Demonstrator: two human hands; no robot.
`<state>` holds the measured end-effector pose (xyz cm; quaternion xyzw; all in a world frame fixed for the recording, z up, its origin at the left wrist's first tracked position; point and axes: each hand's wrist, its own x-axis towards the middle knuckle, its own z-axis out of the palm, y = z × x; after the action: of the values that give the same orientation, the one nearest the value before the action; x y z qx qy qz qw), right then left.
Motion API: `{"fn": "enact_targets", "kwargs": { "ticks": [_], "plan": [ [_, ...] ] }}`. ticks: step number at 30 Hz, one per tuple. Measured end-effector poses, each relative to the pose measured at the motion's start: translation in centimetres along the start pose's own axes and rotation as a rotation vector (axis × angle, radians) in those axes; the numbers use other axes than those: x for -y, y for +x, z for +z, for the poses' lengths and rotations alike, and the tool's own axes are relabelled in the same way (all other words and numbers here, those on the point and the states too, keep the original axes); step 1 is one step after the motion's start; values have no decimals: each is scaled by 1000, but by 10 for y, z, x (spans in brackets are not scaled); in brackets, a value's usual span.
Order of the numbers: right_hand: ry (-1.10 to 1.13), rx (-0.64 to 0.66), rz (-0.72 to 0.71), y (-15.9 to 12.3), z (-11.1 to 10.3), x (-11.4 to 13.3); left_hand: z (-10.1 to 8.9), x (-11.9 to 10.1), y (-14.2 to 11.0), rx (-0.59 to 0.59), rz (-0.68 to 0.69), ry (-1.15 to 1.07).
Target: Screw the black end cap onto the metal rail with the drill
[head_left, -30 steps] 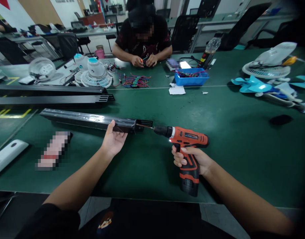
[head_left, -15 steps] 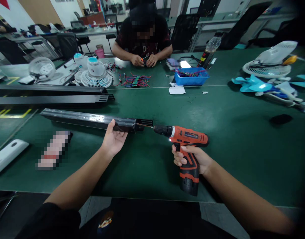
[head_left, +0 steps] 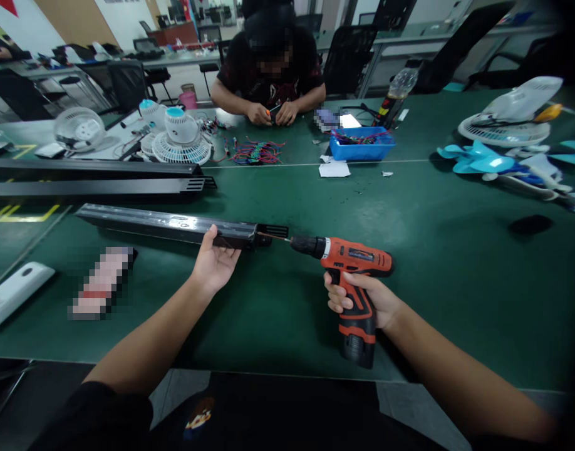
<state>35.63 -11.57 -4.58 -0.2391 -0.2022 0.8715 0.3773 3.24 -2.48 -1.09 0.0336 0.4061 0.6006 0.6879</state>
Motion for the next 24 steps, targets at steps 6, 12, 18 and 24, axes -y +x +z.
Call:
{"fn": "enact_targets", "kwargs": {
  "ticks": [6,12,18,24],
  "plan": [
    [1,-20,-14,1,2,2,-1,0,0,13,6,19],
    [-16,-72,-8,1,0,3,0,0,0,-1,3,7],
    [-14,-113,-9,1,1,3,2,0,-1,-8,8,10],
    [-29,-172,-7,0,3,4,1,0,0,-10,3,8]
  ]
}}
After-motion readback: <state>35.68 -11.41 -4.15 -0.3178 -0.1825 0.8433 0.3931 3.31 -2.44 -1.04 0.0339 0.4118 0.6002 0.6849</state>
